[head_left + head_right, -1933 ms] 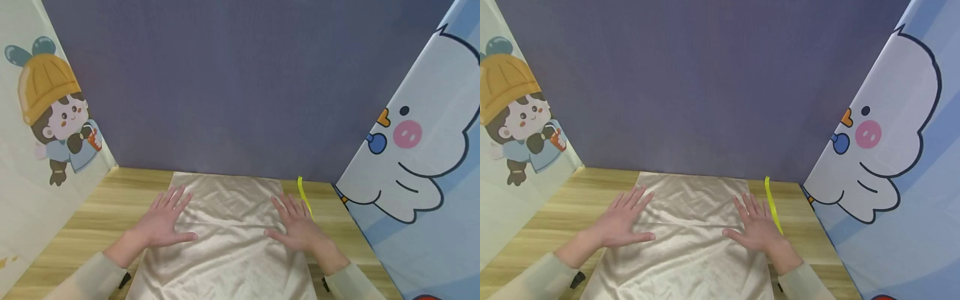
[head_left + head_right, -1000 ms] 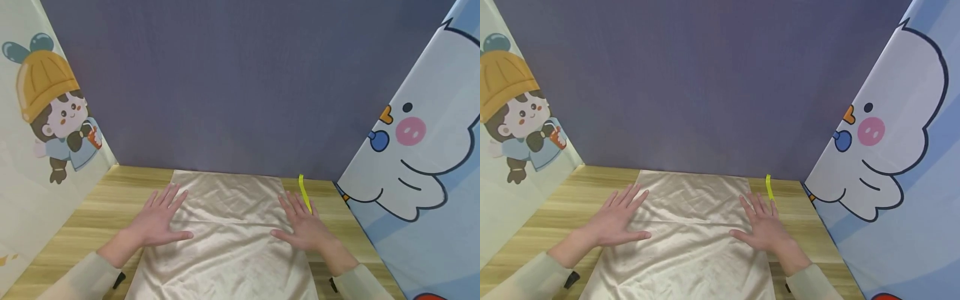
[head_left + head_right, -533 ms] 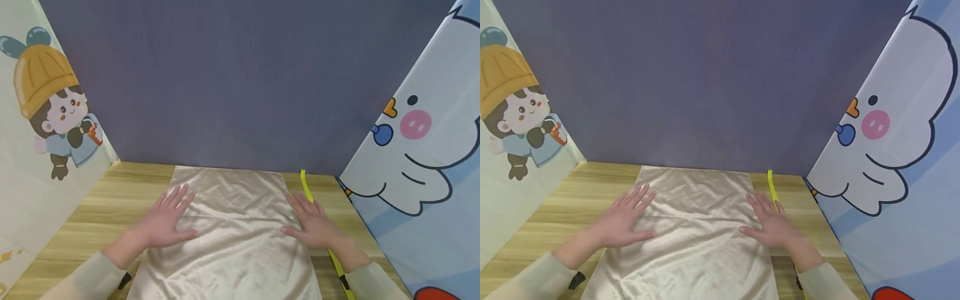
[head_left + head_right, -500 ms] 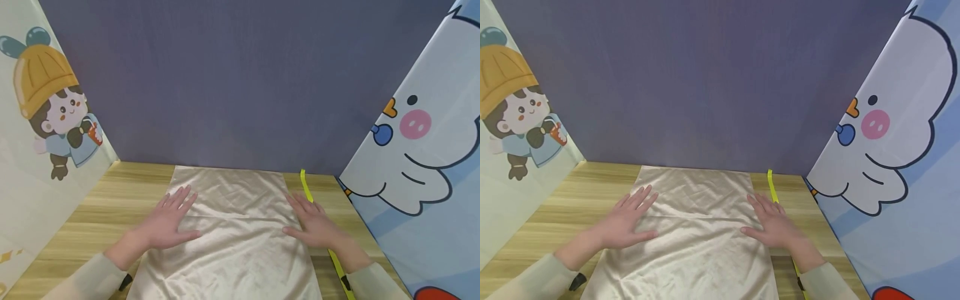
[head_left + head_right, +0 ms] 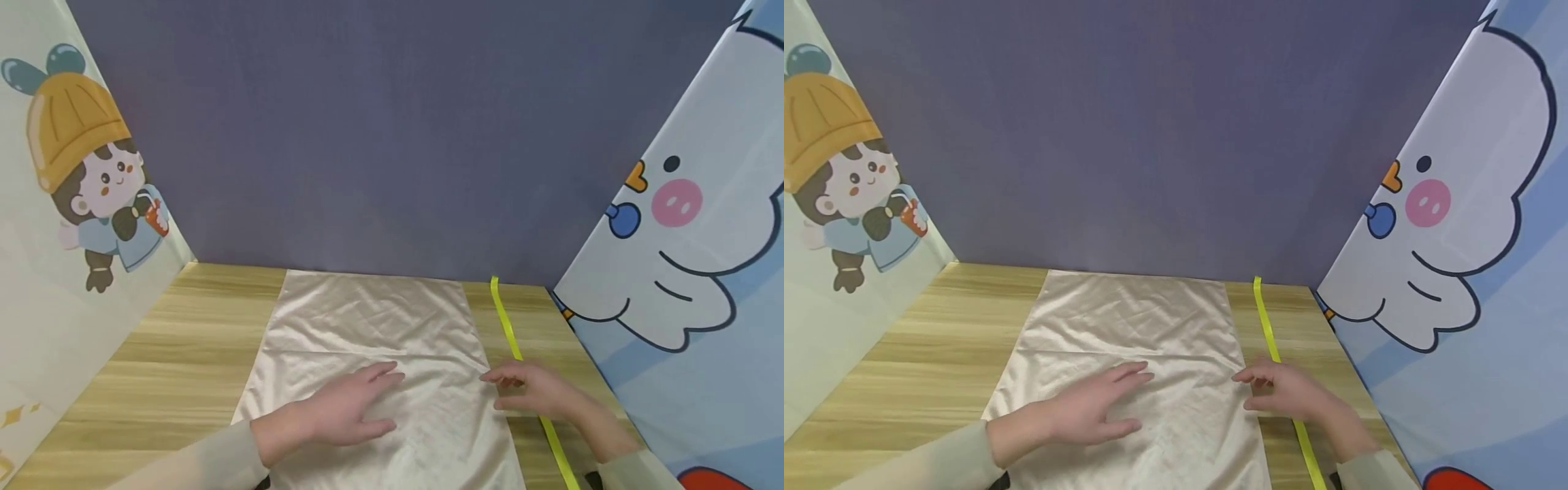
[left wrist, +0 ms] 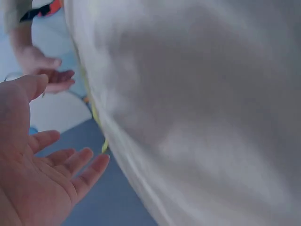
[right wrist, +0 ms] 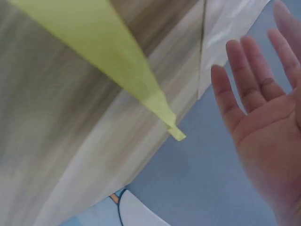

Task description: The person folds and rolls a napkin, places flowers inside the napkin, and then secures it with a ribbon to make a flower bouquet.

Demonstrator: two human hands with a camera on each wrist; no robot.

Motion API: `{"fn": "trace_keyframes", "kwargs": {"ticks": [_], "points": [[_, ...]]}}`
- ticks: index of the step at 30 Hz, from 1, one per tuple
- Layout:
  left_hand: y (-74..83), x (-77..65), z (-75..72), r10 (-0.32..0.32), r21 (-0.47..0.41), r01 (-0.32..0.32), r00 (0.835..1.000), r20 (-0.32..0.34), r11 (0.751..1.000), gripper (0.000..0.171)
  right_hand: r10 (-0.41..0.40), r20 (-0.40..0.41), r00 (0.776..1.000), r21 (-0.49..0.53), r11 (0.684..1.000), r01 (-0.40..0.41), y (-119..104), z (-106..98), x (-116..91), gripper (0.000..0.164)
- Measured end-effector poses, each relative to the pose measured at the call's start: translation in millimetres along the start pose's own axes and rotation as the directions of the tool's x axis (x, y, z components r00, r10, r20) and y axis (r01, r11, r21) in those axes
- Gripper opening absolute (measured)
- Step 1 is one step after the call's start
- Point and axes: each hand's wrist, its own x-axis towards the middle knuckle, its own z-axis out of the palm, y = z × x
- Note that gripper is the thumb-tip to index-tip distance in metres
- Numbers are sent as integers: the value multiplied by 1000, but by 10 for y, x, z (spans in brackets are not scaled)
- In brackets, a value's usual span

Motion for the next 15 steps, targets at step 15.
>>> {"fn": "trace_keyframes", "kwargs": {"ticks": [15], "points": [[-384, -175, -12, -41, 54, 46, 995, -96, 997, 64, -140, 254, 957, 358, 933, 42, 169, 173, -305, 18]]}}
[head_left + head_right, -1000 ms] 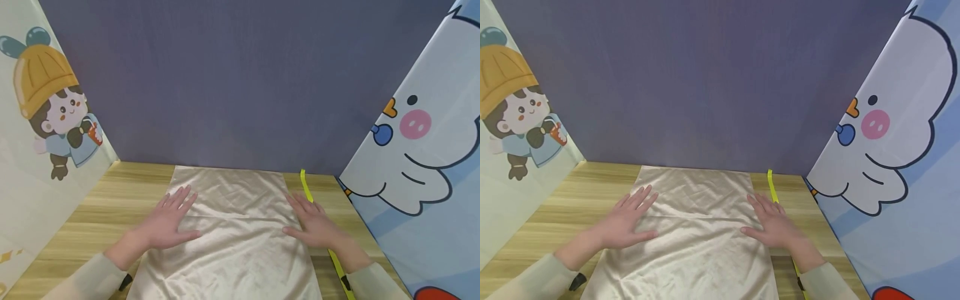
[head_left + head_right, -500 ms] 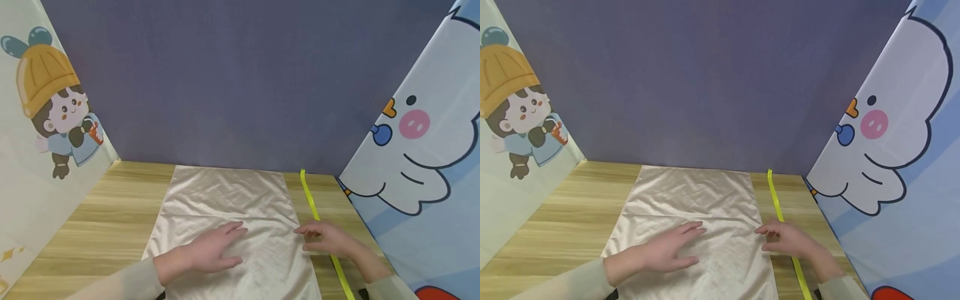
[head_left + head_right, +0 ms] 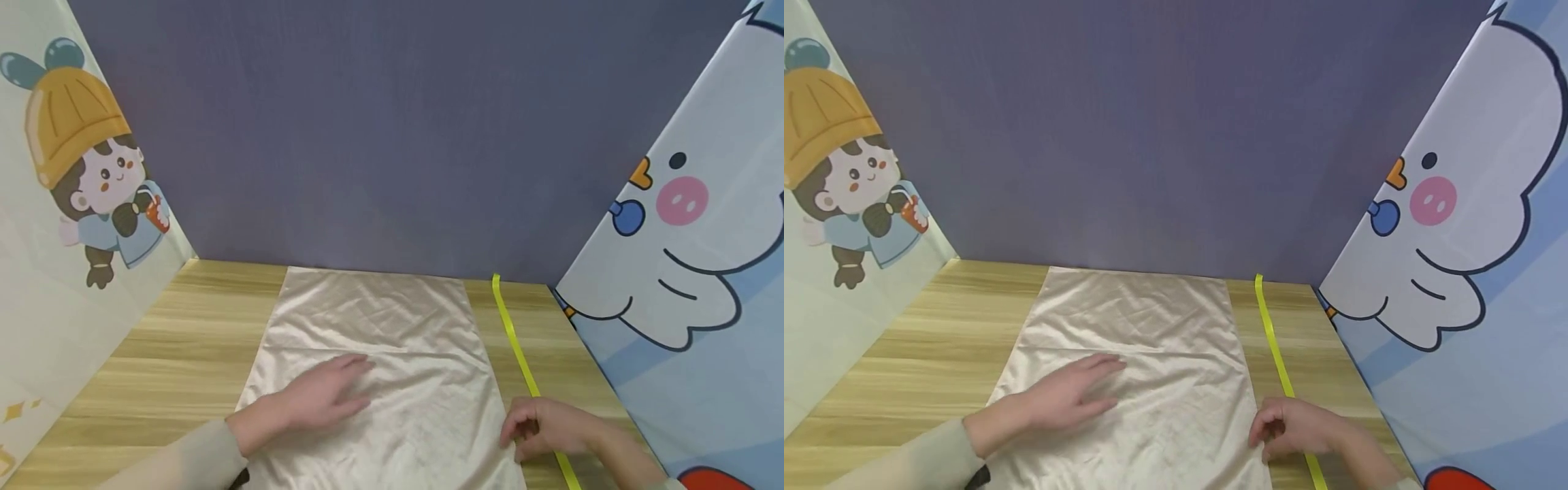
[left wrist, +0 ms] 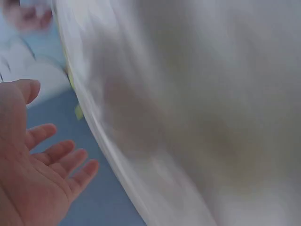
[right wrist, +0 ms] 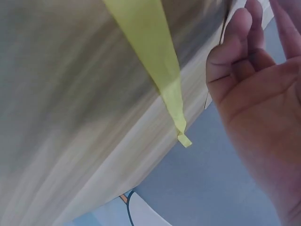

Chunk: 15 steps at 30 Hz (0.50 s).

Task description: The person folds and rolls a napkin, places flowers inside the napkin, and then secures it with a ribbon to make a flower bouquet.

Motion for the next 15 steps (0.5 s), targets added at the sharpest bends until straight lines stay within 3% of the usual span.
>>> {"fn": "trace_keyframes", "kwargs": {"ticks": [3, 7, 11, 15], "points": [[-337, -56, -161, -88, 14, 89, 992, -93, 996, 65, -14, 25, 1000, 10, 1000, 14, 1, 22, -46, 18], [-774, -159, -341, -173, 37, 180, 975, -143, 983, 69, -3, 69, 998, 67, 998, -1, 17, 59, -67, 18], [-1154, -265, -479, -235, 48, 244, 961, -146, 969, 73, 2, 107, 994, 98, 995, -13, 55, 112, -87, 18], [-1394, -333, -547, -271, 45, 277, 957, -107, 960, 77, -26, 107, 994, 99, 995, 15, 83, 163, -110, 18]]}}
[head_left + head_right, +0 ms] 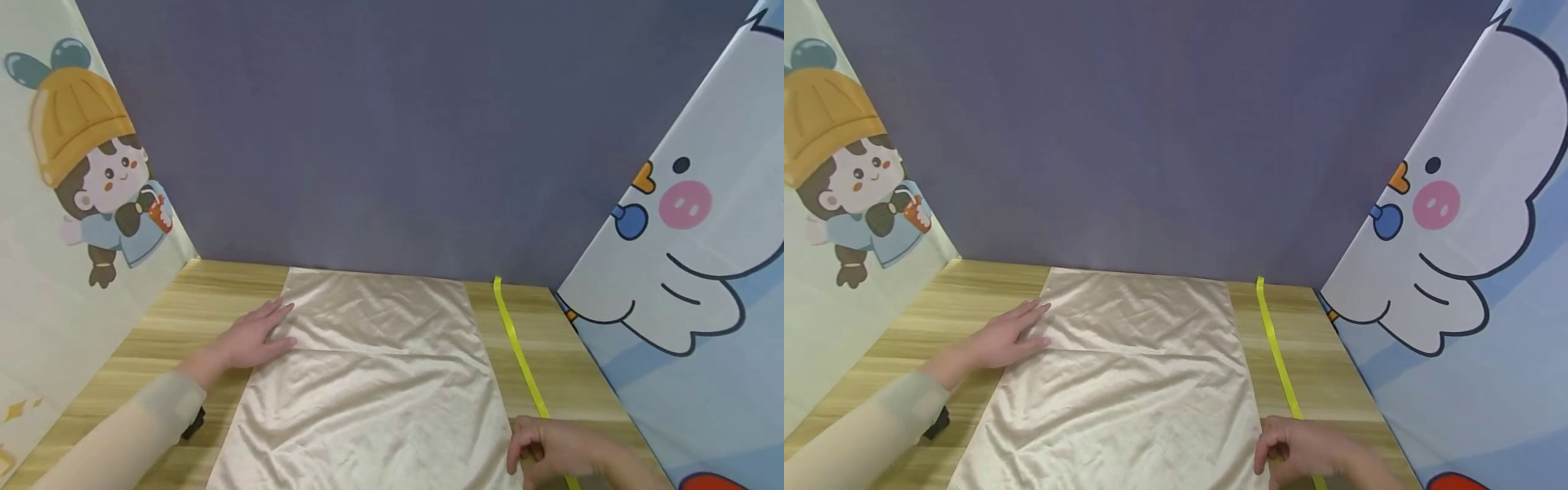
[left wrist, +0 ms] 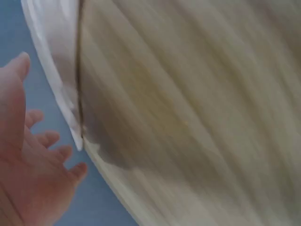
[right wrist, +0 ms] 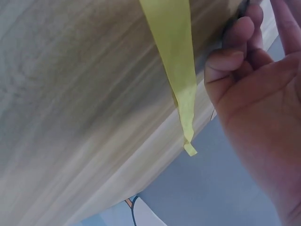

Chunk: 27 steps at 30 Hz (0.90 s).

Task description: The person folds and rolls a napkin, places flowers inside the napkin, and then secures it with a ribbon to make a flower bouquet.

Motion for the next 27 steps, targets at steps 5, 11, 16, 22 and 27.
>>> {"fn": "trace_keyframes", "kwargs": {"ticks": [5, 11, 16, 22, 27], "points": [[-70, 6, 16, -12, -38, 15, 998, 56, 999, 79, -58, 2, 998, -19, 998, 58, 2, 46, 2, 17], [-129, -15, 47, -21, -69, 26, 998, 66, 997, 73, -49, -27, 998, -30, 998, 48, 9, 91, 11, 14], [-298, -55, 16, 4, -109, 3, 998, 64, 994, 66, -2, -37, 999, 13, 1000, 3, 1, 127, -12, 13], [-516, -70, -73, -36, -85, 44, 995, 97, 995, 72, -5, -7, 1000, 87, 996, 5, -36, 211, -70, 16], [-614, -56, -158, -55, -91, 66, 991, 120, 994, 68, -11, -33, 999, 41, 999, 13, -44, 251, -61, 16]]}}
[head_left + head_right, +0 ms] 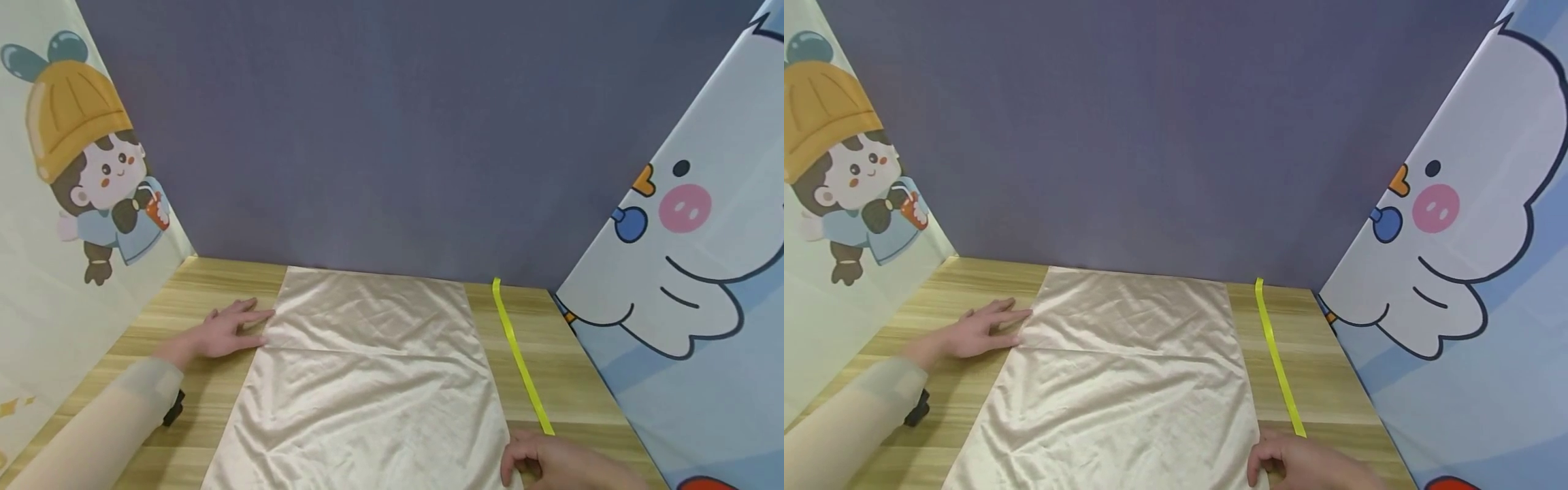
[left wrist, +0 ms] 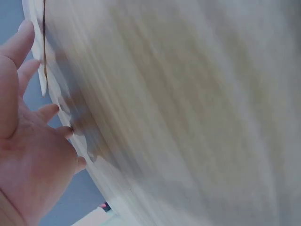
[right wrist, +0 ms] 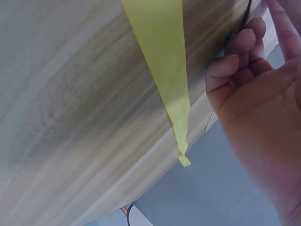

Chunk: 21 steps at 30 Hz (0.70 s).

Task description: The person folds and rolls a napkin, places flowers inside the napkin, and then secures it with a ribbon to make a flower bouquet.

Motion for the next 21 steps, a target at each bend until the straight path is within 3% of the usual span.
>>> {"fn": "trace_keyframes", "kwargs": {"ticks": [6, 16, 21], "points": [[-24, 29, -49, -1, -16, 1, 999, 35, 1000, 69, 39, -10, 999, -8, 999, -39, 33, 15, -23, 12], [-40, 40, -72, -4, -27, 6, 996, 87, 1000, 69, -31, 26, 999, -77, 997, 32, 9, 22, -33, 16], [-69, 35, -51, -7, -35, 10, 996, 84, 999, 69, -32, 21, 999, -37, 999, 33, 62, 36, -25, 15]]}}
